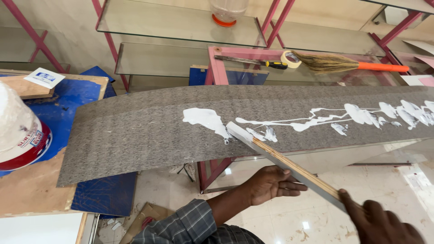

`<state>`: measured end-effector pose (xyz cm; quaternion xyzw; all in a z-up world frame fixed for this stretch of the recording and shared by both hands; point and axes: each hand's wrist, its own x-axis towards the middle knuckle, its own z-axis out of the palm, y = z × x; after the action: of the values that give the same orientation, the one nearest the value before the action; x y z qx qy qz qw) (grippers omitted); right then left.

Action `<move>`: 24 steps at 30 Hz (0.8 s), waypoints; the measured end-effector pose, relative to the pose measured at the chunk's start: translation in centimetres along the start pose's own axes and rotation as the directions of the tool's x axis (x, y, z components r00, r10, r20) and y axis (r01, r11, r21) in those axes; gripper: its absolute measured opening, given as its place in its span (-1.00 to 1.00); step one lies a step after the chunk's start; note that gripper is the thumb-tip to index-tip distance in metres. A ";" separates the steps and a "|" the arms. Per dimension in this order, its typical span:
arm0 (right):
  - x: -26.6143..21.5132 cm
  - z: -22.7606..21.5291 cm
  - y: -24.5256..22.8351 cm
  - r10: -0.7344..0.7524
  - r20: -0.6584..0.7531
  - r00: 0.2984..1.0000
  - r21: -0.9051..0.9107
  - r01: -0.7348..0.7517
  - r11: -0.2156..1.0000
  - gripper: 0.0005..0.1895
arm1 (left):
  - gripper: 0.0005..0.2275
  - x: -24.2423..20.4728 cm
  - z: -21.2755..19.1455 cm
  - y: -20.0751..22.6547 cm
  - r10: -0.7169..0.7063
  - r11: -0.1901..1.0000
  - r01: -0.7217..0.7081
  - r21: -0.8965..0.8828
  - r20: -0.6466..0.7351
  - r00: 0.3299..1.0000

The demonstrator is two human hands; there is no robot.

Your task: The person applies white glue to a dark gray board using a wooden stick, repeatedly dipping the stick into a bucket of glue and spreading it across the surface. The person then uses a small packet to spread the glue further.

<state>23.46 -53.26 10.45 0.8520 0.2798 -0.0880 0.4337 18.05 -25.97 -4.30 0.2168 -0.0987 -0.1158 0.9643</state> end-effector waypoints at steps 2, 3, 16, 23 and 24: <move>-0.4 -0.3 1.0 0.068 -0.120 0.990 -0.051 -0.074 0.996 -0.41 | -0.61 0.0 1.1 0.9 0.041 0.999 -0.041 0.015 0.029 0.999; 0.1 -0.3 1.4 0.076 -0.183 0.980 0.021 -0.073 0.997 -0.33 | -0.59 -0.1 1.6 1.5 0.062 0.998 -0.063 0.023 0.044 0.997; 13.7 -10.7 -12.7 -0.535 -0.194 0.822 0.901 -0.066 -0.428 -0.47 | -0.54 -14.5 0.4 12.3 0.642 0.745 -0.481 0.462 -0.300 0.706; 15.0 -33.0 -19.4 -0.555 -0.550 0.624 0.817 0.538 -0.205 -0.51 | -0.25 -25.1 0.9 21.2 0.863 0.504 -0.641 0.579 -0.314 0.395; 14.7 -36.7 -20.1 -0.546 -0.483 0.684 0.803 0.594 0.034 -0.53 | -0.21 -26.4 1.0 22.6 0.883 0.469 -0.670 0.575 -0.302 0.358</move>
<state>21.11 -9.05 13.18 0.7507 0.4981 -0.3767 -0.2155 -3.30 0.57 2.83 0.3345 0.0803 0.4545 0.8217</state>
